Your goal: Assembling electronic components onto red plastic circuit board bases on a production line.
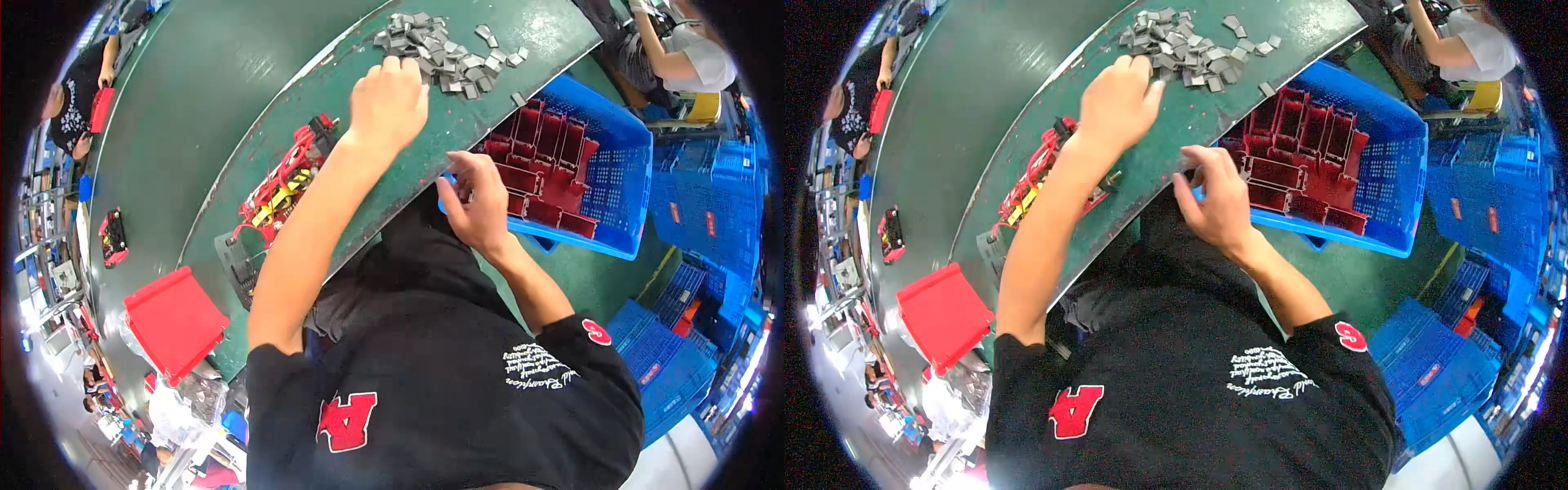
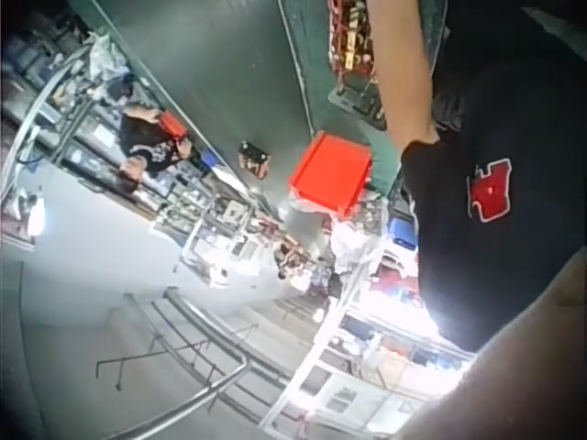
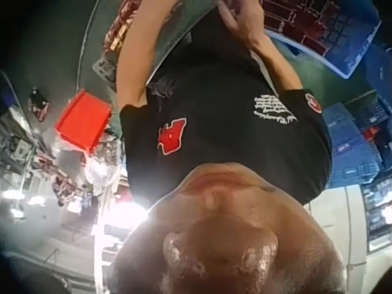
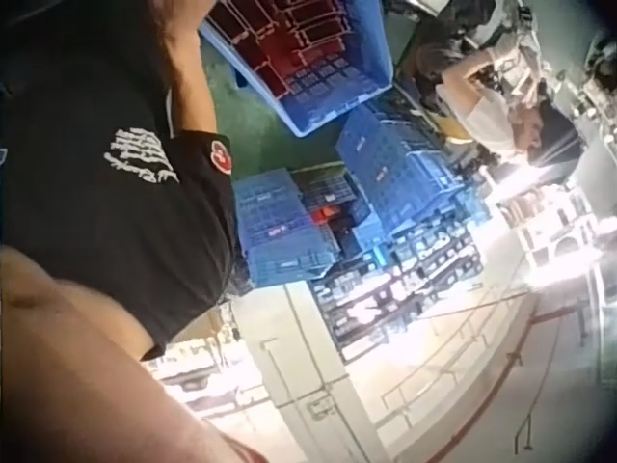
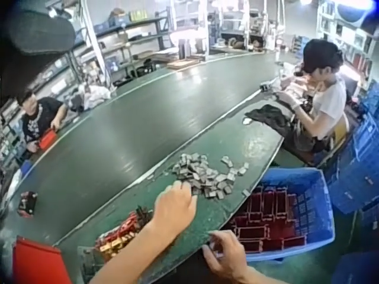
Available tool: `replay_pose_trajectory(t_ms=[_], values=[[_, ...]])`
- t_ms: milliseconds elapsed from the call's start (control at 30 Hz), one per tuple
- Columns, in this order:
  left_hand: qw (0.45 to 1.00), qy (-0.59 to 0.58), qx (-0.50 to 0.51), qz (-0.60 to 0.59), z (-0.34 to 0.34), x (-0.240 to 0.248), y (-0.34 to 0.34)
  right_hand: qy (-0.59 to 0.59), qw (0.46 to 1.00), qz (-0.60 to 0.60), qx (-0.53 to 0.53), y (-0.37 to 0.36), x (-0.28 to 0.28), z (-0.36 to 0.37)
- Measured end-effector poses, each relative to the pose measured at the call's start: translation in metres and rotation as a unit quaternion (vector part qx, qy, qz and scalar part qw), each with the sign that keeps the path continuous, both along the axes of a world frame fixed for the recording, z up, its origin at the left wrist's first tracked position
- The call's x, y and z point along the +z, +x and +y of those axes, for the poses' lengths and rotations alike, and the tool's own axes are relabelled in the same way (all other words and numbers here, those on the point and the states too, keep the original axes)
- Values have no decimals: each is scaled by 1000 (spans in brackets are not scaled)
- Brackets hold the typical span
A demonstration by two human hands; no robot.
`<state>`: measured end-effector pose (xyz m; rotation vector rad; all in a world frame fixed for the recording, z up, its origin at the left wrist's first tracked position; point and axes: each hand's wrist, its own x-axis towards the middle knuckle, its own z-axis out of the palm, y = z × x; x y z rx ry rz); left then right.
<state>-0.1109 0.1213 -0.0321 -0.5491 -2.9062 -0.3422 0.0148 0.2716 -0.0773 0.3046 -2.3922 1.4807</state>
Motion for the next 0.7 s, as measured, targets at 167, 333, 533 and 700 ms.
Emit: replay_pose_trajectory(t_ms=[167, 333, 533, 700], values=[[997, -14, 67, -16, 30, -37, -36, -2, 994, -49, -98, 5, -11, 51], [995, -94, 14, 14, 38, -38, -34, 6, 979, -41, -200, -15, -25, 88], [998, 16, 51, 27, 13, -13, -13, 97, 980, 38, -166, -89, -11, 85], [982, 129, 102, 98, -40, 29, 57, 230, 959, 28, -162, -120, -18, 89]])
